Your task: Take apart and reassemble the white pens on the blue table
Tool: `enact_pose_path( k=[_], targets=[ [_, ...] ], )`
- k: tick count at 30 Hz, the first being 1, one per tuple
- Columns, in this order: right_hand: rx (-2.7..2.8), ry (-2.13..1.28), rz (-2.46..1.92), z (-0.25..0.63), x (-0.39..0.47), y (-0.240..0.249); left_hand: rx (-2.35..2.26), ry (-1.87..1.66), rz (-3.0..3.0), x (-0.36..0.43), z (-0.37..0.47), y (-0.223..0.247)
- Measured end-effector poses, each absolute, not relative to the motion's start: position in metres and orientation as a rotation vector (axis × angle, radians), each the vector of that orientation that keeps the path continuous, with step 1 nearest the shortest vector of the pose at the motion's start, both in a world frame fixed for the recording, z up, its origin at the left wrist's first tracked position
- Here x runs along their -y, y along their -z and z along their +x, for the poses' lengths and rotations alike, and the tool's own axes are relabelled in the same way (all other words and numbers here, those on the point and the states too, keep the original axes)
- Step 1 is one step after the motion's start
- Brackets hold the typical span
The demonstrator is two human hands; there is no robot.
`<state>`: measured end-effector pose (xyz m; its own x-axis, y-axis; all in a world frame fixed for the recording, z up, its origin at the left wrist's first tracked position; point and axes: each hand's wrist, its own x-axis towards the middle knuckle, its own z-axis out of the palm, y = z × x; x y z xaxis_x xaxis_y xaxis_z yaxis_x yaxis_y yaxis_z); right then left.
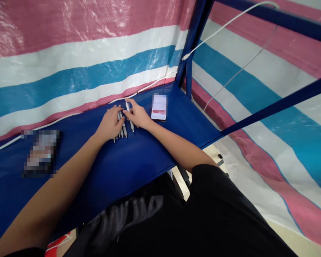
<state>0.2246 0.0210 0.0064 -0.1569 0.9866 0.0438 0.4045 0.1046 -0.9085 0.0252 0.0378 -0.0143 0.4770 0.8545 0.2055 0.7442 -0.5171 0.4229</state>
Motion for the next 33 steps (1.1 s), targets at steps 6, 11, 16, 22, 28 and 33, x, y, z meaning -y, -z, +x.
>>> enact_pose_path(
  k=[6,11,16,22,28,33],
  targets=[
    [1.639,-1.04,-1.334,0.225,-0.022,-0.005,-1.382,-0.617,2.411,-0.035,0.03,0.012],
    [1.612,-1.032,-1.321,0.227,-0.021,-0.007,-1.288,-0.653,2.434,-0.039,0.034,0.013],
    [1.582,-1.069,-1.329,0.227,-0.023,-0.005,-1.29,-0.707,2.418,-0.039,0.036,0.013],
    [1.579,-1.104,-1.338,0.227,-0.025,-0.004,-1.395,-0.832,2.421,-0.03,0.039,0.005],
    [1.535,-1.08,-1.37,0.229,-0.021,-0.011,-1.634,-0.871,2.423,-0.022,0.045,-0.009],
    [1.56,-1.04,-1.402,0.234,-0.016,-0.018,-1.684,-0.707,2.433,-0.015,0.052,-0.012]
  ],
)
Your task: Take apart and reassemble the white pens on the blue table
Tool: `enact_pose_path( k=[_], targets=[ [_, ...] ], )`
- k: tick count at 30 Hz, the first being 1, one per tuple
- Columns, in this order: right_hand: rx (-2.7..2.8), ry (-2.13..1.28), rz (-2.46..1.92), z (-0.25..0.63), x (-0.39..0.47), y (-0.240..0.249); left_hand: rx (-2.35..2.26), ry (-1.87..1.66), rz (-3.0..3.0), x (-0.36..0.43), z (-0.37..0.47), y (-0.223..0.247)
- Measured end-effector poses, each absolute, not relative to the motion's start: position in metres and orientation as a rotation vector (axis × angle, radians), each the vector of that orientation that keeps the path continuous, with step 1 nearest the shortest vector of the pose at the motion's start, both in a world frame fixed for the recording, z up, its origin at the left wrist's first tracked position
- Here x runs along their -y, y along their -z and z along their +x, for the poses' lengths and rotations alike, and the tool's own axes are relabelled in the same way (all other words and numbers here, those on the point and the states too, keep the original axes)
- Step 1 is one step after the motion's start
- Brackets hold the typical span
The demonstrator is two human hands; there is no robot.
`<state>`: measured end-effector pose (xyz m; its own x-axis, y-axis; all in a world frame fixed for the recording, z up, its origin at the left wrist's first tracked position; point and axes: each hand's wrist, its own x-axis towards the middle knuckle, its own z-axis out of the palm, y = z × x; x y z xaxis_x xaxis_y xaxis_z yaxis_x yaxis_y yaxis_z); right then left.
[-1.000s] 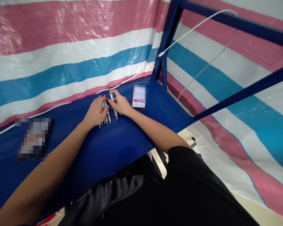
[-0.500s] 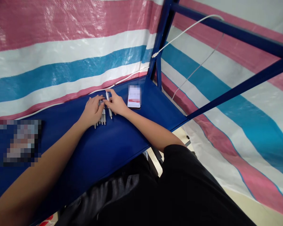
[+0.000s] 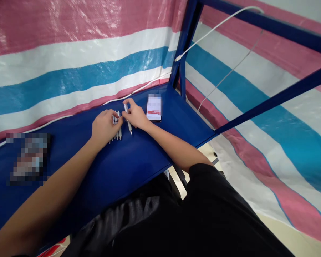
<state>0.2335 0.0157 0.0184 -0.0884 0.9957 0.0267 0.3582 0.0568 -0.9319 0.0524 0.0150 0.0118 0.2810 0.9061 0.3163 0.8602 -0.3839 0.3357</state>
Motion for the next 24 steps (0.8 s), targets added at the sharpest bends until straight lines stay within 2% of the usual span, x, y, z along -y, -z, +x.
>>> enact_pose_path(
  k=[10,24],
  targets=[
    [1.586,-0.976,-1.414,0.2342,-0.0177,-0.0145,-1.752,-0.457,2.511,-0.0091,0.0593,-0.0211],
    [1.552,-1.027,-1.39,0.2387,-0.0194,-0.0128,-1.723,-0.467,2.472,-0.0116,0.0585,-0.0206]
  ],
)
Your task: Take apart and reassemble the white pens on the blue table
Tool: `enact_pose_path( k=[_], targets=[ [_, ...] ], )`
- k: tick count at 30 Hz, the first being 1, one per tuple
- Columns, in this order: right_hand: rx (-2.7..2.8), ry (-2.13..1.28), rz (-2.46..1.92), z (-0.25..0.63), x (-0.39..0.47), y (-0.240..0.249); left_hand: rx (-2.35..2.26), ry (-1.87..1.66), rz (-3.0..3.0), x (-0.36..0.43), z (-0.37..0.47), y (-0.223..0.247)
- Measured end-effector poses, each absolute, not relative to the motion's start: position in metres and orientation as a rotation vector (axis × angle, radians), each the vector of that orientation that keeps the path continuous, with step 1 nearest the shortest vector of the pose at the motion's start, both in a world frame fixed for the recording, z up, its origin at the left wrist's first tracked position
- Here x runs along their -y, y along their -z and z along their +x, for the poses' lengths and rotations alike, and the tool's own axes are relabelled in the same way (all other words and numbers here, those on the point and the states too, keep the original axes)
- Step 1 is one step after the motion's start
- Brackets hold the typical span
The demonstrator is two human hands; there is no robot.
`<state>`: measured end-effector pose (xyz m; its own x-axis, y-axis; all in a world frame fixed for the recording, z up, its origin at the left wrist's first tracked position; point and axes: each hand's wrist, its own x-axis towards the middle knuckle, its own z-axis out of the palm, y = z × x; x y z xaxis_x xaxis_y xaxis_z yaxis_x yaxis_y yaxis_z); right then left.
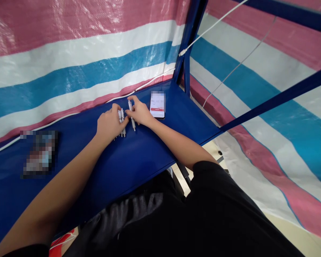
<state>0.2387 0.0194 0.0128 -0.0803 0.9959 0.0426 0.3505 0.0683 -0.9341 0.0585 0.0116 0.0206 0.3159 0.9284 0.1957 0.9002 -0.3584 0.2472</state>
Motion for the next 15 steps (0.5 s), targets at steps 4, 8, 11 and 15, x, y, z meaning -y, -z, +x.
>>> enact_pose_path(
  k=[4,8,11,15],
  targets=[
    [1.575,-1.004,-1.392,0.2378,-0.0195,-0.0131,-1.758,-0.342,2.495,-0.0086,0.0613,-0.0271],
    [1.564,-1.008,-1.394,0.237,-0.0209,-0.0119,-1.75,-0.314,2.485,-0.0093,0.0616,-0.0273],
    [1.552,-0.996,-1.403,0.2361,-0.0219,-0.0101,-1.728,-0.341,2.512,-0.011,0.0604,-0.0243],
    [1.537,-0.993,-1.399,0.2349,-0.0214,-0.0088,-1.742,-0.337,2.539,-0.0132,0.0591,-0.0223]
  ],
)
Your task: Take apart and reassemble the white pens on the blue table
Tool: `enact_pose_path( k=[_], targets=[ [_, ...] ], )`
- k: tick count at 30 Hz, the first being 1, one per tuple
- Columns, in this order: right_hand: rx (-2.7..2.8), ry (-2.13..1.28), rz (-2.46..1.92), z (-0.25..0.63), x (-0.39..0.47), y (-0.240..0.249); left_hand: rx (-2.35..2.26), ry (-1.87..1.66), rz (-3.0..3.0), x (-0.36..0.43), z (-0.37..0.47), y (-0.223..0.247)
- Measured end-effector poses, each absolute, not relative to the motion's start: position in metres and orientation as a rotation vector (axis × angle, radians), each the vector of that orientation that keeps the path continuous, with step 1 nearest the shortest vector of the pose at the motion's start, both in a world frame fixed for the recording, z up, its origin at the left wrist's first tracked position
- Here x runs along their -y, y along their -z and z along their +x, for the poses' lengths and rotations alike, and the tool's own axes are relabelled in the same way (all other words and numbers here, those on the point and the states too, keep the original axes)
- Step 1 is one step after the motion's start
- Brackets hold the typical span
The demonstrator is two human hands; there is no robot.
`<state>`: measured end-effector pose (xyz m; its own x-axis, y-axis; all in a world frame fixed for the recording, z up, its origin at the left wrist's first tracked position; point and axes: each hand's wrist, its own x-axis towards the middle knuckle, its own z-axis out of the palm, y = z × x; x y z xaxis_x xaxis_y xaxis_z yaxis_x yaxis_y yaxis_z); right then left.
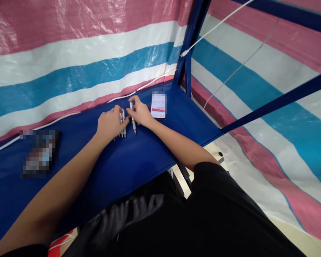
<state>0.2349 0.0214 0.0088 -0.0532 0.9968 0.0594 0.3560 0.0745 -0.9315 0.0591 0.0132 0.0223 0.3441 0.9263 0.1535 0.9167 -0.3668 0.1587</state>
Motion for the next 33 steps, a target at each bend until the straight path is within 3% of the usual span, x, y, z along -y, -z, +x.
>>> enact_pose_path(
  k=[15,24,33],
  targets=[
    [1.523,-1.002,-1.432,0.233,-0.022,-0.007,-1.778,-0.411,2.477,-0.023,0.058,-0.016],
    [1.548,-0.981,-1.455,0.232,-0.021,-0.009,-1.774,-0.738,2.113,-0.027,0.055,-0.014],
    [1.574,-0.946,-1.401,0.23,-0.021,-0.009,-1.405,-1.192,1.757,-0.033,0.049,-0.01]
  ],
)
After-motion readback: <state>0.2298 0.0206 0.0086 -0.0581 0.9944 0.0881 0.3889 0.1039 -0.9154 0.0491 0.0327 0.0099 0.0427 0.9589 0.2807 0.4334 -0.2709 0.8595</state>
